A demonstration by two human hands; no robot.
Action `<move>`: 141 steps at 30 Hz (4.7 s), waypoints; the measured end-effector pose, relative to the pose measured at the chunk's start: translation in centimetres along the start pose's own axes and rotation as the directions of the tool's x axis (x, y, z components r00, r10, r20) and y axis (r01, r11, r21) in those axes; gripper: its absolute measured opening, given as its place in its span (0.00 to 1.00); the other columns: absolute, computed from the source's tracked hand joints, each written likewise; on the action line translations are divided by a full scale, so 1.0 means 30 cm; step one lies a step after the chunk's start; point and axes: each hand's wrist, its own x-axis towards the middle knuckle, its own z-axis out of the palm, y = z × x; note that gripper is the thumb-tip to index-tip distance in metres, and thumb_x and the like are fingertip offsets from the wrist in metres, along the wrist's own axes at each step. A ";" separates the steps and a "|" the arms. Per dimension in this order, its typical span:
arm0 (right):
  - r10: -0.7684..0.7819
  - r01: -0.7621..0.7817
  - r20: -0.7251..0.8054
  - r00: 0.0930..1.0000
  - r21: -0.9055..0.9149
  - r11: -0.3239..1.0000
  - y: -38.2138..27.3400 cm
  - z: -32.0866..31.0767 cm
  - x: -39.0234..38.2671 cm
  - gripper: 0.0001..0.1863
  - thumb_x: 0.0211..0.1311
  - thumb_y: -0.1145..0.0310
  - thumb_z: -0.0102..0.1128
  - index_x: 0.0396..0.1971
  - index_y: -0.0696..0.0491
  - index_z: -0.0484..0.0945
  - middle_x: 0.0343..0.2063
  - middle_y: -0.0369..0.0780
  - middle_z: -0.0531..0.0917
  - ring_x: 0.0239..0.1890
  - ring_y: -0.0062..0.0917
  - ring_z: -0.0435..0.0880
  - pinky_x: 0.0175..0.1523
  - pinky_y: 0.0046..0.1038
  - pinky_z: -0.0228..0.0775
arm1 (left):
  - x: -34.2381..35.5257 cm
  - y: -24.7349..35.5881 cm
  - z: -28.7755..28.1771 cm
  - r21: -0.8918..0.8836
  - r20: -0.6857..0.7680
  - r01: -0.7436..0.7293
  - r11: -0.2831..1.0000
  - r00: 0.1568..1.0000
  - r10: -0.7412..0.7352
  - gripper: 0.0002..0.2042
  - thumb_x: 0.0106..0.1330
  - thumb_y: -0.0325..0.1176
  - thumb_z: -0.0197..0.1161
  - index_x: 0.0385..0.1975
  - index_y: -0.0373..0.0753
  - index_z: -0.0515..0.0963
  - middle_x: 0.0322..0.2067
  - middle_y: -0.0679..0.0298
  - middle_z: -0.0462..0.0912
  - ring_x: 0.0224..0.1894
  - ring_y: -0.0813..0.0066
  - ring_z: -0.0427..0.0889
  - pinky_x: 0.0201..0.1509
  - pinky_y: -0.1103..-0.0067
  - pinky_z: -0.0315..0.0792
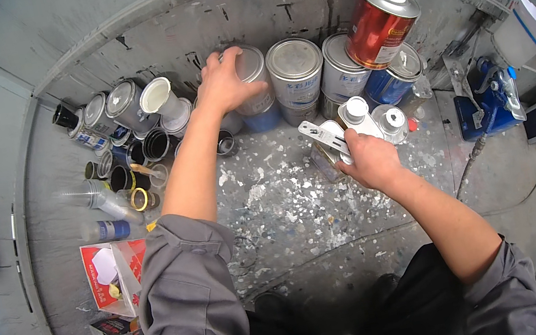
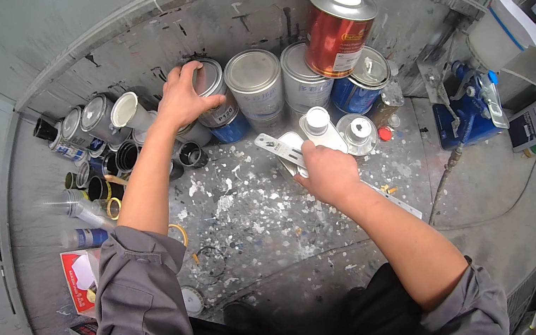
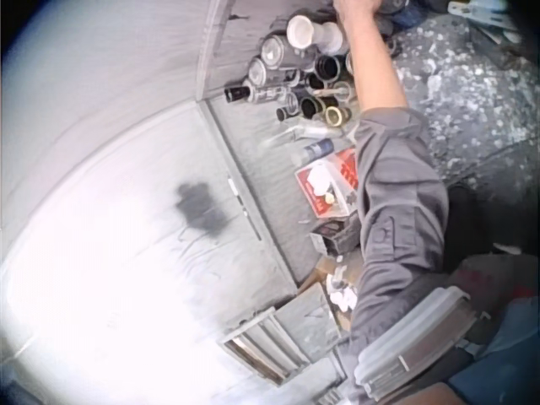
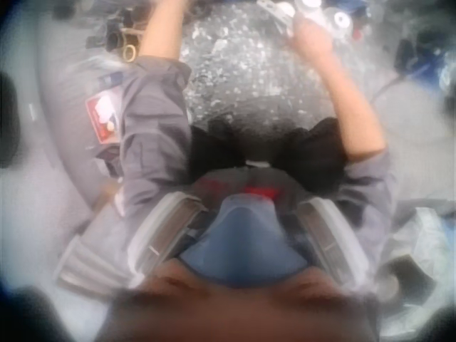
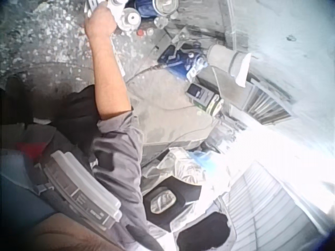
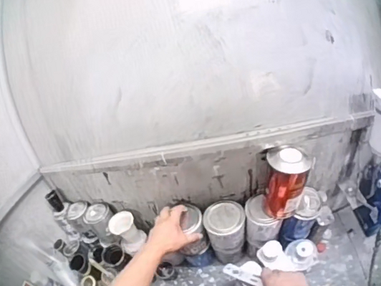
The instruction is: The person sits on the floor and opens several paint cans using a metal tool. They stir the contents, pour paint into a funnel, and add a liquid from a blue container. The person continues to stir and transfer paint between containers.
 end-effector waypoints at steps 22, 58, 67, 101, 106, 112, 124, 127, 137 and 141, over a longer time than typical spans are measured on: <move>0.002 -0.001 -0.029 1.000 0.017 1.000 0.021 0.028 0.015 0.28 0.61 0.51 0.75 0.46 0.56 0.72 0.39 0.50 0.89 0.44 0.47 0.90 0.47 0.47 0.82 | -0.064 0.030 -0.065 -0.094 -0.255 -0.104 0.990 0.964 0.077 0.39 0.46 0.51 0.86 0.60 0.47 0.78 0.69 0.44 0.69 0.69 0.43 0.73 0.68 0.57 0.75; 0.000 0.000 -0.038 0.999 0.014 1.000 -0.009 0.029 0.012 0.26 0.60 0.56 0.77 0.42 0.55 0.70 0.37 0.49 0.88 0.40 0.50 0.89 0.42 0.48 0.80 | -0.643 -0.789 0.133 -0.668 0.616 0.724 0.175 0.669 -0.415 0.17 0.82 0.48 0.57 0.46 0.39 0.75 0.47 0.62 0.81 0.54 0.64 0.85 0.50 0.65 0.86; 0.021 -0.019 -0.041 0.999 0.046 0.999 -0.003 0.025 0.013 0.27 0.59 0.55 0.78 0.43 0.56 0.71 0.34 0.52 0.88 0.39 0.51 0.89 0.43 0.49 0.80 | -0.703 -0.799 0.118 -0.697 0.614 0.694 0.181 0.707 -0.351 0.15 0.82 0.46 0.58 0.36 0.42 0.75 0.43 0.66 0.83 0.59 0.65 0.84 0.59 0.66 0.82; 0.034 -0.033 -0.036 0.999 0.008 0.999 0.019 0.051 0.024 0.29 0.54 0.57 0.82 0.42 0.56 0.69 0.33 0.56 0.86 0.40 0.60 0.85 0.43 0.52 0.76 | -0.733 -0.642 0.110 -0.829 0.375 0.557 0.039 0.607 -0.701 0.22 0.85 0.52 0.46 0.38 0.39 0.75 0.39 0.58 0.89 0.29 0.77 0.81 0.28 0.78 0.73; 0.025 -0.023 -0.043 0.999 0.028 0.999 0.016 0.043 0.018 0.29 0.55 0.58 0.82 0.42 0.56 0.69 0.33 0.56 0.86 0.40 0.60 0.85 0.43 0.52 0.76 | -0.748 -0.632 0.133 -0.846 0.383 0.533 0.007 0.615 -0.690 0.23 0.84 0.54 0.46 0.38 0.39 0.75 0.37 0.59 0.90 0.26 0.76 0.82 0.28 0.77 0.74; 0.018 -0.017 -0.044 0.999 0.019 1.000 0.019 0.048 0.023 0.29 0.55 0.58 0.82 0.42 0.56 0.69 0.32 0.56 0.86 0.39 0.59 0.85 0.43 0.52 0.76 | -0.701 -0.690 0.120 -0.838 0.378 0.543 0.057 0.653 -0.657 0.24 0.83 0.56 0.46 0.37 0.40 0.76 0.36 0.61 0.90 0.25 0.77 0.82 0.28 0.78 0.74; 0.054 -0.054 -0.035 0.998 0.001 0.999 0.024 0.052 0.022 0.30 0.54 0.58 0.82 0.43 0.56 0.70 0.33 0.56 0.86 0.40 0.60 0.85 0.44 0.53 0.76 | -0.636 -0.827 -0.206 -0.366 0.715 0.735 0.571 0.615 -0.334 0.36 0.81 0.65 0.40 0.44 0.34 0.83 0.37 0.57 0.92 0.26 0.69 0.89 0.26 0.75 0.76; 0.058 -0.057 -0.040 0.998 0.020 0.998 0.021 0.052 0.018 0.30 0.54 0.58 0.82 0.43 0.56 0.70 0.34 0.56 0.86 0.41 0.60 0.85 0.44 0.53 0.76 | -0.558 -0.939 -0.376 -0.569 0.438 0.566 0.597 0.822 -0.363 0.16 0.80 0.43 0.59 0.43 0.35 0.84 0.34 0.61 0.92 0.22 0.78 0.85 0.24 0.80 0.75; 0.061 -0.061 -0.026 0.998 -0.003 0.998 0.020 0.055 0.021 0.30 0.54 0.57 0.82 0.43 0.56 0.70 0.33 0.56 0.86 0.40 0.59 0.85 0.44 0.52 0.77 | -0.352 -1.140 -0.316 0.287 -0.013 0.484 0.827 0.865 -0.502 0.09 0.70 0.42 0.67 0.41 0.47 0.90 0.42 0.54 0.91 0.47 0.50 0.89 0.50 0.58 0.82; 0.092 -0.092 -0.006 0.996 -0.019 0.996 0.012 0.052 0.023 0.30 0.54 0.57 0.82 0.43 0.56 0.69 0.33 0.56 0.86 0.39 0.60 0.85 0.44 0.52 0.77 | -0.326 -1.181 -0.286 0.358 -0.015 0.484 0.798 0.858 -0.514 0.09 0.68 0.40 0.69 0.44 0.48 0.90 0.42 0.55 0.91 0.47 0.51 0.89 0.50 0.58 0.82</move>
